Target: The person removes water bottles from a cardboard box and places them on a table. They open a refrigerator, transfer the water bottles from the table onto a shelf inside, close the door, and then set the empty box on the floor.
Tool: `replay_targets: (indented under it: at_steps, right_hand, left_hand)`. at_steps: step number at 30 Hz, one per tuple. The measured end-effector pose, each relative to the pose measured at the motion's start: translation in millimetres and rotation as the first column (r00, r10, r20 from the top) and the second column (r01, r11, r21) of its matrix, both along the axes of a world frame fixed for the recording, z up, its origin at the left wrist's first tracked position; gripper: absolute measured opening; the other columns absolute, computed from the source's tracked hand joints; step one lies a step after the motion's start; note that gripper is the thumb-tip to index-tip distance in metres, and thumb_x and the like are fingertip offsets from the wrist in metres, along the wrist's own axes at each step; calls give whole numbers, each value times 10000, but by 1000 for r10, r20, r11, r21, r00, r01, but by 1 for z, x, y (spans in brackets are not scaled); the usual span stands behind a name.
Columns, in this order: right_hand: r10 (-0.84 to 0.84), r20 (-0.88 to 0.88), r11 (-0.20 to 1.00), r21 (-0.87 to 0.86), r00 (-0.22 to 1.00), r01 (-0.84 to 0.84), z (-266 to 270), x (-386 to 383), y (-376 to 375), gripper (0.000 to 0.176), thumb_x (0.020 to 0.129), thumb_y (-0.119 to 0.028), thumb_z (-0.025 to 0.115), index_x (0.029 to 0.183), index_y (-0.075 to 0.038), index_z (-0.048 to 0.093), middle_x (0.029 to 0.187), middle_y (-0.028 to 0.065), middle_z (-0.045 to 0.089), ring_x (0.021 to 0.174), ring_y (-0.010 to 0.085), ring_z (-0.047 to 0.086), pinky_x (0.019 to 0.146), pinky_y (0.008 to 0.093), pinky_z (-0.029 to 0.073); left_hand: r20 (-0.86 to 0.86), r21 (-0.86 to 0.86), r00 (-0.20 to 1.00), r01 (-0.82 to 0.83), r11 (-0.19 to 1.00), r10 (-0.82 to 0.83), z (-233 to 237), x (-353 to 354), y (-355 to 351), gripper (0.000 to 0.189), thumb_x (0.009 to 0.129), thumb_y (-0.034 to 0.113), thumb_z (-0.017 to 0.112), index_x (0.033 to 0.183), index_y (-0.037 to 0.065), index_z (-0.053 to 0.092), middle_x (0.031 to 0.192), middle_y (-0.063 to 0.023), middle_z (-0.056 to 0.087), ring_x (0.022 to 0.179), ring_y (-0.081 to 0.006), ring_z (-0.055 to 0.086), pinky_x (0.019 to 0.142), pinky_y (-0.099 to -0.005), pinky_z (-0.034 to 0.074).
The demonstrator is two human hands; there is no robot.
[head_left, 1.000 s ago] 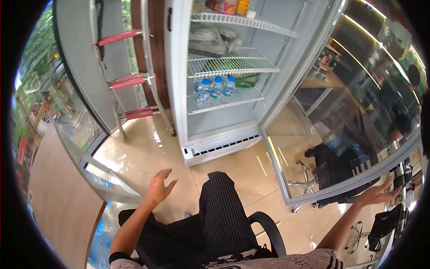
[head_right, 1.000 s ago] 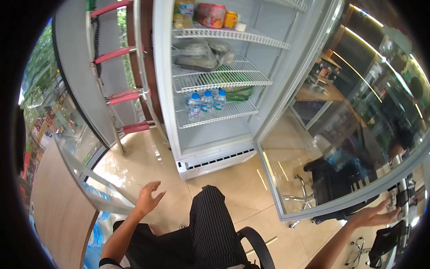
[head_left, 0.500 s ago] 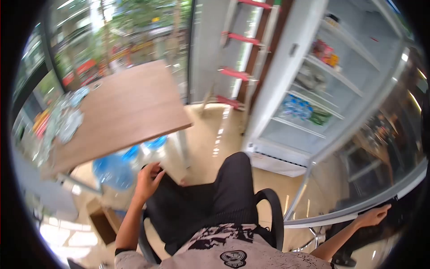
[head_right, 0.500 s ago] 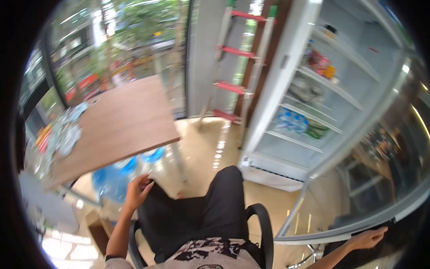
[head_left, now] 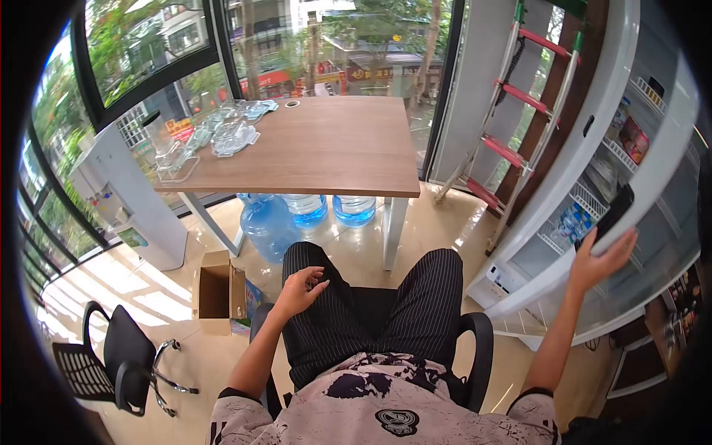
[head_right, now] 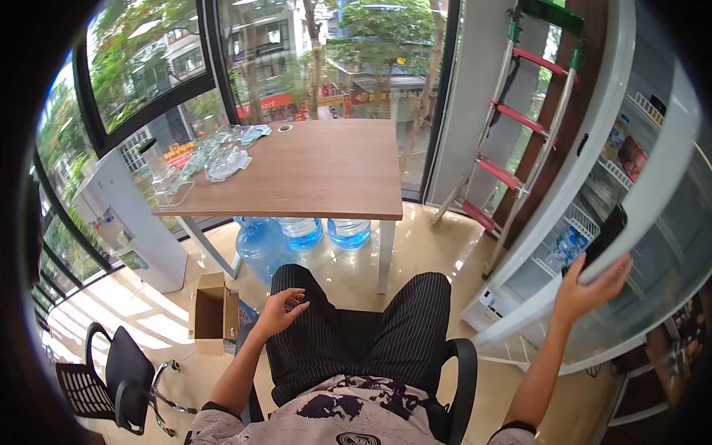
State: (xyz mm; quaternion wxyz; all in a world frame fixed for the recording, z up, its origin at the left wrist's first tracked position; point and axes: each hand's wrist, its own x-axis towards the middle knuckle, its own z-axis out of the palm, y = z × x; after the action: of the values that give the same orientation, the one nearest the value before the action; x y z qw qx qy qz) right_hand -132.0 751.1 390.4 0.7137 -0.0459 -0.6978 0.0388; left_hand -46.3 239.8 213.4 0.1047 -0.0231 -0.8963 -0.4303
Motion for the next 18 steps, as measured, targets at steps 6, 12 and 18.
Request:
replay_targets:
  at_steps: [6,12,18]
  right_hand:
    - [22,-10,999,-43,1000,-22,-9,-118,22,716,795,-234,642,1423,-138,312,1440,221,258,1320,416,251,1047,550,222]
    - [-109,-29,990,87,994,112,-14,-211,87,745,754,-292,674,1407,-156,342,1397,206,341,1257,419,346,1007,576,272]
    - [-427,-59,894,123,902,431,-22,-271,142,677,790,-555,563,1342,-188,423,1265,212,474,1124,451,468,864,611,382]
  left_hand:
    - [-9,15,984,-176,984,177,-10,24,-8,368,795,183,691,1111,29,583,960,-163,651,854,-253,642,761,-341,510]
    - [13,33,900,-435,900,435,-41,73,-26,337,790,187,696,1063,18,592,900,-153,659,829,-243,646,747,-327,510]
    - [15,70,706,-707,704,708,-43,121,-41,324,795,194,691,1042,7,596,893,-157,653,833,-255,641,752,-332,511]
